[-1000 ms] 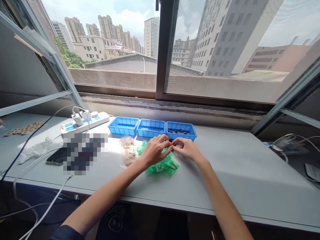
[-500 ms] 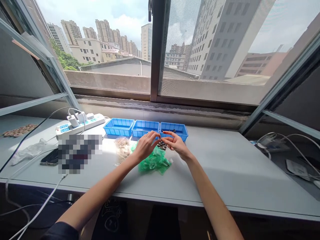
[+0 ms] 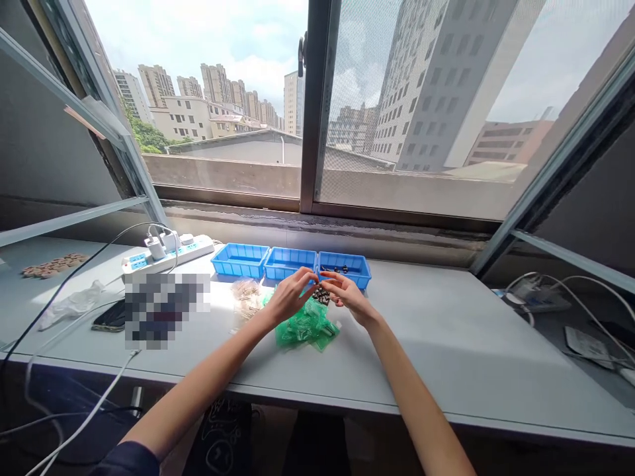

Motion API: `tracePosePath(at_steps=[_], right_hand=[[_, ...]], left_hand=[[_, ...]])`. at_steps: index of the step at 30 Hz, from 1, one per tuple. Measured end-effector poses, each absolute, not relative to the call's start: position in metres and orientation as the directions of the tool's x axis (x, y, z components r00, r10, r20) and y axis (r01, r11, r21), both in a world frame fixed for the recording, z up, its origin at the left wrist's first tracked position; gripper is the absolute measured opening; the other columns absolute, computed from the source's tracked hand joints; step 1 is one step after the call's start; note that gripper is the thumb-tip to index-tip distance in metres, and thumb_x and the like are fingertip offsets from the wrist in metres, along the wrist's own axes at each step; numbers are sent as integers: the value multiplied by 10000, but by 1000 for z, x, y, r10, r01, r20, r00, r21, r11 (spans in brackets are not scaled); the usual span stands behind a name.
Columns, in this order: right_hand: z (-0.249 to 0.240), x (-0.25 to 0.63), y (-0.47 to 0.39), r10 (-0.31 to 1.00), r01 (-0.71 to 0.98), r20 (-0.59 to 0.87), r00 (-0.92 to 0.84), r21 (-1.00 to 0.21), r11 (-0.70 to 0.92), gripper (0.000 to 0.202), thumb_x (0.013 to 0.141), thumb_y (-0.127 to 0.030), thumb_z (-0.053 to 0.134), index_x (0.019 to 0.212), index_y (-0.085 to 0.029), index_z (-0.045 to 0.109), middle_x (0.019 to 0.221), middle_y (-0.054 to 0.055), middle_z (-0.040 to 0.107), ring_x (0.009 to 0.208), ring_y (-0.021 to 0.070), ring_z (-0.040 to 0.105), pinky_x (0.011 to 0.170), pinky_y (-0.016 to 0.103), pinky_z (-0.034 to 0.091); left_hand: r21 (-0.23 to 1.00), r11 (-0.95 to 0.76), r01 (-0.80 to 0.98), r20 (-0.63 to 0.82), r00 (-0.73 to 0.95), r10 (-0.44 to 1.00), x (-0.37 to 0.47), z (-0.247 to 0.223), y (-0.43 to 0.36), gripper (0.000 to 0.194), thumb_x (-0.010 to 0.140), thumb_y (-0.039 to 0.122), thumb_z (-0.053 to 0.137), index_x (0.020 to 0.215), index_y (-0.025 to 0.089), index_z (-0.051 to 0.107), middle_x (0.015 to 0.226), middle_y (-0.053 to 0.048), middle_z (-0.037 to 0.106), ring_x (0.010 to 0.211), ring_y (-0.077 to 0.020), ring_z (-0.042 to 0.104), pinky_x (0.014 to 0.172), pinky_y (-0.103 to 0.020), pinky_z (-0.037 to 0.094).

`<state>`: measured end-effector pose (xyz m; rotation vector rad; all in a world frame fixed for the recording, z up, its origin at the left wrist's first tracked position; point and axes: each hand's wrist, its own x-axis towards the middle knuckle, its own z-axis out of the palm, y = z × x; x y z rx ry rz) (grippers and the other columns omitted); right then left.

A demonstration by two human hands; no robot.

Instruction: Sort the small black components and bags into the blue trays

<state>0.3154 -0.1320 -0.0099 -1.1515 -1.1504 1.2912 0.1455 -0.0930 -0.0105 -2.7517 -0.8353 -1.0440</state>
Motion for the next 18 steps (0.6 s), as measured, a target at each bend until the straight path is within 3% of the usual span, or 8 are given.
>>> tracePosePath(at_steps=[7,14,18], right_hand=[[-15,329,-120,969,-26,69,237,-997,78,570,534,-685,658,806,-185,653,707,-11,547,427,30,281,387,207,198],[-21,348,-112,888,42,163,430,-986,160,558,498,-657,714,797,-192,641,759,19,597,442,56,362,369,225,289],[-23,352,-112,856,96,196,479,-981,171,569,499,-673,705,782,-184,635,759,40,619,435,71,392,356,234,314]], left_hand=[[78,-817,572,606,623,494,142,-16,-83,60,825,218,624,773,190,638,1021,-28,574,789,-130,585,668,-249,465],[19,-839,543,607,661,442,148,-15,-93,295,914,290,478,712,169,655,920,-39,602,770,-139,573,647,-264,429],[-21,-871,491,558,729,397,155,-16,-107,239,899,276,494,754,171,652,904,-29,602,773,-140,564,655,-266,416]])
